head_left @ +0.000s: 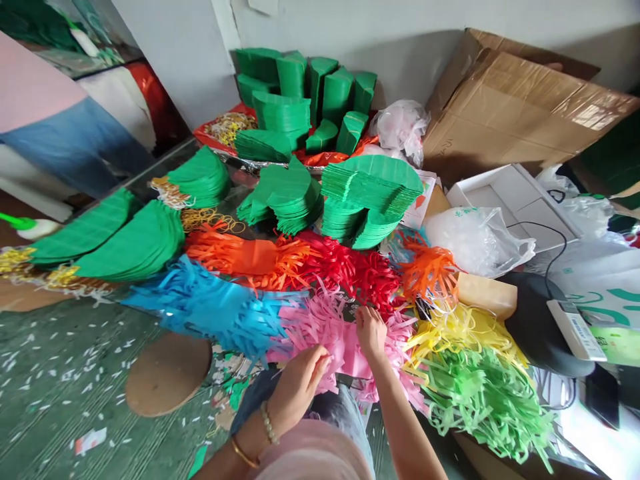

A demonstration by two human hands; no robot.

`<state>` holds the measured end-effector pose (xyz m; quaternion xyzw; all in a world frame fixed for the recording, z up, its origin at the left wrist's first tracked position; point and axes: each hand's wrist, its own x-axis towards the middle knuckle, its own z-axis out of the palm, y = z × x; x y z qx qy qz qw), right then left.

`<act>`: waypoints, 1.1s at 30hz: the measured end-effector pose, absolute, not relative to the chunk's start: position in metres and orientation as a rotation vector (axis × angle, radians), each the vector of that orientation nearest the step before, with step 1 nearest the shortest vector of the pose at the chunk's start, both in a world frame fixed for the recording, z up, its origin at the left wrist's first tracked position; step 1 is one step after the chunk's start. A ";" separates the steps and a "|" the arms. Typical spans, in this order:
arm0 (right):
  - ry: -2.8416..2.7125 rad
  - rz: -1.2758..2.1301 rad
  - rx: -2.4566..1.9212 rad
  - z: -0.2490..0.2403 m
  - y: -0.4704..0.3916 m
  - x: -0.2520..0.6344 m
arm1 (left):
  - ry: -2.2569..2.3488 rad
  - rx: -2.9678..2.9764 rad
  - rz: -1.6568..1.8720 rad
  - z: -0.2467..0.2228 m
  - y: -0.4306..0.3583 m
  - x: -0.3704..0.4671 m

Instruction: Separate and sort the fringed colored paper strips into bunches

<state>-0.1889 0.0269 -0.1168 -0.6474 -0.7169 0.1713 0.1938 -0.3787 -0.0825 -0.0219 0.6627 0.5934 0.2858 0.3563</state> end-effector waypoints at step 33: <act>-1.184 1.173 -1.363 -0.025 -0.070 -0.193 | 1.212 1.462 0.798 -0.009 -0.054 -0.340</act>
